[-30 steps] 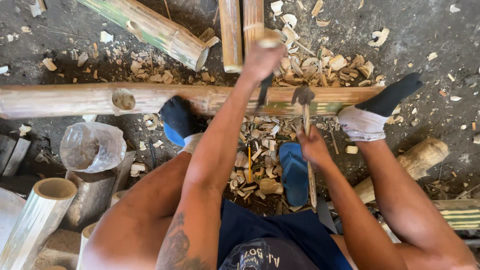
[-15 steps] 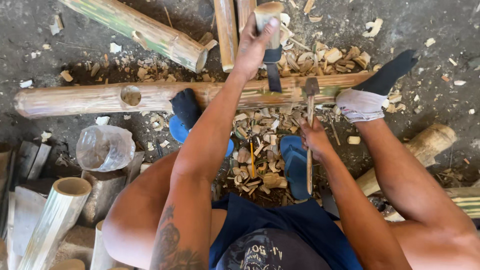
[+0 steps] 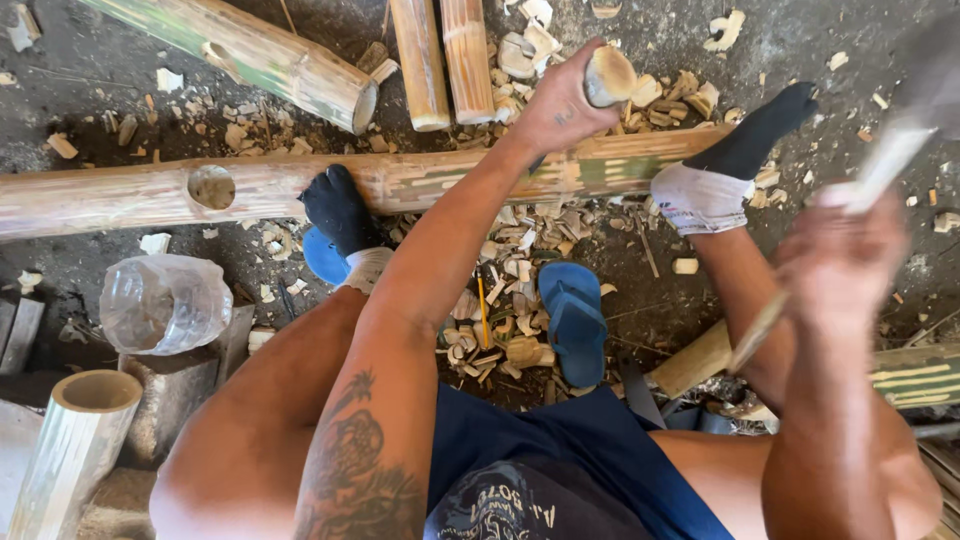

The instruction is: The person sits on the floor and uses a chisel and hammer to carve a hole into a bamboo pole. They repeatedly strike the chisel to remove material, then test the fit of a smaller bamboo piece into the carved hole.

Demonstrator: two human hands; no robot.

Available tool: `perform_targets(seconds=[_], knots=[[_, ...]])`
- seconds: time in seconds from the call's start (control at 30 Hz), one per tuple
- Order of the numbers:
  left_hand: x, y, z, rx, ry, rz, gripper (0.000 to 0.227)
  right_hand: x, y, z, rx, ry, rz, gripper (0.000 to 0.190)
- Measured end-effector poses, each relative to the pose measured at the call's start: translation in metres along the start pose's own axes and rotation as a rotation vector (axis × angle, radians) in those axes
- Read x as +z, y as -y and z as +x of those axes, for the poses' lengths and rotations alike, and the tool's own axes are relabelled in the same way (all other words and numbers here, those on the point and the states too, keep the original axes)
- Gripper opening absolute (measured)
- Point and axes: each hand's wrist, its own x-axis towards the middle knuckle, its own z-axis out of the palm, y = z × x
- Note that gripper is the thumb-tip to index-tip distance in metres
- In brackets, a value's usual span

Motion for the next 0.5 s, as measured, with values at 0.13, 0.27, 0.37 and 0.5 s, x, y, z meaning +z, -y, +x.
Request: perform_targets(seconds=[0.13, 0.27, 0.37, 0.5], knots=[[0.010, -0.011, 0.005, 0.058, 0.228, 0.150, 0.088, -0.033, 0.031, 0.011, -0.165, -0.170, -0.094, 0.032], [0.027, -0.013, 0.004, 0.035, 0.351, 0.294, 0.081, 0.016, -0.042, 0.032, -0.101, -0.152, -0.486, 0.020], [0.033, -0.021, 0.011, -0.082, 0.445, 0.410, 0.065, 0.050, -0.106, 0.033, -0.011, 0.056, -0.821, 0.015], [0.024, -0.025, 0.003, -0.071, 0.461, 0.294, 0.057, 0.005, -0.075, 0.025, -0.190, 0.087, -1.065, 0.020]])
